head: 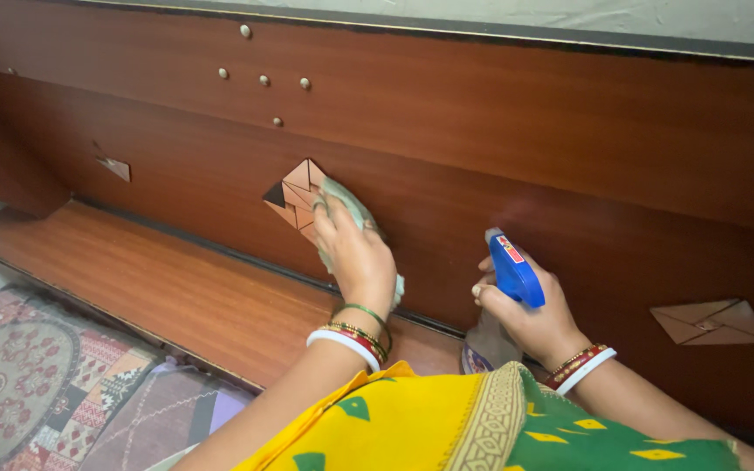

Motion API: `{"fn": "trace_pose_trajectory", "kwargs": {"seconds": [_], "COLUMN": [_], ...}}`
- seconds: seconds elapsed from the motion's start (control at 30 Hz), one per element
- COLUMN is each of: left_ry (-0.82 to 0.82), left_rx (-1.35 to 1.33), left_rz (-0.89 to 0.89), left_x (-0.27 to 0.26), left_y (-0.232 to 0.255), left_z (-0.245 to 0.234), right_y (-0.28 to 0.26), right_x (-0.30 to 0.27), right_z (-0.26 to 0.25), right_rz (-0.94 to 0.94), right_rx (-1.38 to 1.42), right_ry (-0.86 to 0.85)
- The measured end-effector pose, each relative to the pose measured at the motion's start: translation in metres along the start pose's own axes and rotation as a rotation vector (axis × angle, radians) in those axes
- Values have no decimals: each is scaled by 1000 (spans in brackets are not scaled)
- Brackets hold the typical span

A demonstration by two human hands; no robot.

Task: The person sprays a wooden headboard with a blue spray bottle and wipes it with a cloth. They move along the headboard, spraying and wiping different sections, including around decorative inlays and metal studs.

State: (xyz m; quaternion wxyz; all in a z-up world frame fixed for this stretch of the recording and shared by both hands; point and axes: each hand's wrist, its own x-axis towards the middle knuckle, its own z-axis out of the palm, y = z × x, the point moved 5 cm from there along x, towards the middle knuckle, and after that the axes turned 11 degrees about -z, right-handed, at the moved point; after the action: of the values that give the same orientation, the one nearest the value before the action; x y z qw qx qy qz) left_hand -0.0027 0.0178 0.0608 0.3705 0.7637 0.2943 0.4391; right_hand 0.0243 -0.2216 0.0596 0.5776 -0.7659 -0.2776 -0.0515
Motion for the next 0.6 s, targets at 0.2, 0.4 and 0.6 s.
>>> {"fn": "trace_pose_trajectory", "kwargs": {"seconds": [0.2, 0.4, 0.6], "left_ry": [-18, 199, 98], "left_rx": [-110, -351, -166], "left_rz": [-460, -162, 143], "left_x": [16, 76, 35], "left_y": [-55, -12, 15], "left_z": [9, -21, -25], "right_y": [0, 5, 6], "right_x": [1, 4, 7], "right_z": [0, -2, 3], "right_rz": [-54, -5, -14], "right_rx": [37, -6, 57], "right_ry": [-13, -19, -7]}}
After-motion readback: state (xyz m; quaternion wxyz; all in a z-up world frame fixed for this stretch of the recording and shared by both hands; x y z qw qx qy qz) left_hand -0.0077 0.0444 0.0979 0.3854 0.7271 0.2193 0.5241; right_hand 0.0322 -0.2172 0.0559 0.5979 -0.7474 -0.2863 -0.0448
